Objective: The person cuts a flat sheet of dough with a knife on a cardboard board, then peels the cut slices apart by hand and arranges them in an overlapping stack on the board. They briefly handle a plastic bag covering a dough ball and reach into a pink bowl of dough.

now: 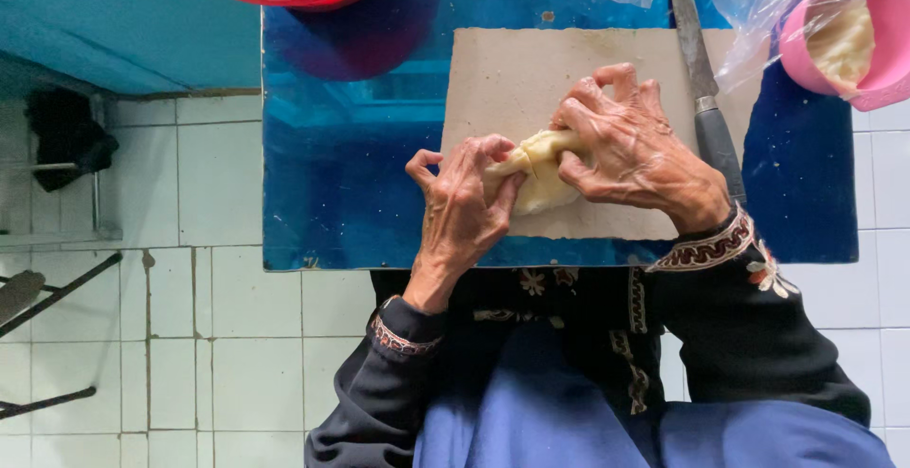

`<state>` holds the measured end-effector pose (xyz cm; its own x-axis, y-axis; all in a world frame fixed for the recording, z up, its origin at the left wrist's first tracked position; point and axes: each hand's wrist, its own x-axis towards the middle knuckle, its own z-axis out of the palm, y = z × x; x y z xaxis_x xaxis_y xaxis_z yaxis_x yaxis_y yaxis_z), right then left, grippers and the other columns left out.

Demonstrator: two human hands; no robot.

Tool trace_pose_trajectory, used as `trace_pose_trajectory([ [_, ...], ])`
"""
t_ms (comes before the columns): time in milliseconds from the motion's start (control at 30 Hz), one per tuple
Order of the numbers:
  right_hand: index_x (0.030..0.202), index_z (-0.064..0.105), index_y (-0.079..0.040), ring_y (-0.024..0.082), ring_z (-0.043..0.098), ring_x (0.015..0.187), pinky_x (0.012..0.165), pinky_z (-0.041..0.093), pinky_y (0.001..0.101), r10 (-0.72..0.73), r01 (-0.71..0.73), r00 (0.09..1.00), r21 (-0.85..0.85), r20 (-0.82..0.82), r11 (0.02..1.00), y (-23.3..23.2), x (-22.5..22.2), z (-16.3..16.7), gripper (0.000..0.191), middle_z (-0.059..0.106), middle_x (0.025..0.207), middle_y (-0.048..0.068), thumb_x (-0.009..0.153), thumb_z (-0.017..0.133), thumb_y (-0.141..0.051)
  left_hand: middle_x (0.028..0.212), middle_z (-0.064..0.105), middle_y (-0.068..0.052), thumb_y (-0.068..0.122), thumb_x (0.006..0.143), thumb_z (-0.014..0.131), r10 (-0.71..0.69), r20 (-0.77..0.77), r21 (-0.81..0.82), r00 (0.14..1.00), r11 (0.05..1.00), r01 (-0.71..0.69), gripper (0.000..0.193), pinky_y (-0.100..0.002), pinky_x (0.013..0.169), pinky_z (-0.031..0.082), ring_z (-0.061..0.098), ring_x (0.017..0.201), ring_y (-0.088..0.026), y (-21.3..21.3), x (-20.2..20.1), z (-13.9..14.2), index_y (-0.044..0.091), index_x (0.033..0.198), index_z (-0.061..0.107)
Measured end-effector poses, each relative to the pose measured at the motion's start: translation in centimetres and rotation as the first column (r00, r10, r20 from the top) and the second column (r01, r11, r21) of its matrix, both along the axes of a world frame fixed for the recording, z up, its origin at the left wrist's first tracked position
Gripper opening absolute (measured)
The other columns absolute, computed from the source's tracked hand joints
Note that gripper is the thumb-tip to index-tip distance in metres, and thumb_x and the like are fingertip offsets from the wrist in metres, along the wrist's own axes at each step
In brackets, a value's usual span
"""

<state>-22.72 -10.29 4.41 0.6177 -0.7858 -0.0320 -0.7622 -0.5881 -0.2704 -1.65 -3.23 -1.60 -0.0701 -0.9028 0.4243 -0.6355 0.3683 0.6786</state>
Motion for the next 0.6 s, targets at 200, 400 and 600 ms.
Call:
trace_pose_trajectory([
  [200, 0.114, 0.066, -0.006, 0.029, 0.056, 0.115, 0.095, 0.039, 0.0479, 0.01, -0.022, 0.98, 0.06, 0.196, 0.998, 0.6, -0.7, -0.7, 0.037, 0.068, 0.106, 0.01, 0.081, 0.063, -0.021, 0.114, 0.07, 0.0, 0.017, 0.081, 0.081, 0.005, -0.025, 0.057, 1.0, 0.998, -0.003, 0.059, -0.043, 0.094, 0.028, 0.064, 0.104, -0.015, -0.1, 0.2, 0.5, 0.012, 0.136, 0.058],
  [400, 0.118, 0.066, -0.001, 0.027, 0.069, 0.098, 0.085, 0.056, 0.0376, -0.2, 0.123, 0.905, 0.219, 0.375, 0.968, 2.6, -2.3, 0.1, 0.038, 0.071, 0.107, 0.015, 0.082, 0.068, -0.012, 0.117, 0.071, -0.001, 0.015, 0.086, 0.079, -0.032, -0.027, -0.007, 0.999, 0.999, 0.031, 0.042, -0.041, 0.099, 0.035, 0.066, 0.11, -0.017, 0.0, 0.5, 0.4, 0.014, 0.125, 0.065],
  [600, 0.124, 0.065, -0.002, 0.016, 0.071, 0.098, 0.084, 0.059, 0.0292, -0.389, 0.196, 0.797, 0.411, 0.462, 0.89, 5.0, -3.3, 1.8, 0.04, 0.073, 0.107, 0.014, 0.085, 0.068, -0.008, 0.118, 0.073, -0.005, 0.012, 0.089, 0.077, -0.019, -0.187, 0.016, 0.982, 1.0, 0.022, 0.037, -0.035, 0.101, 0.044, 0.068, 0.107, -0.021, -0.2, 0.5, -0.1, 0.011, 0.124, 0.068],
])
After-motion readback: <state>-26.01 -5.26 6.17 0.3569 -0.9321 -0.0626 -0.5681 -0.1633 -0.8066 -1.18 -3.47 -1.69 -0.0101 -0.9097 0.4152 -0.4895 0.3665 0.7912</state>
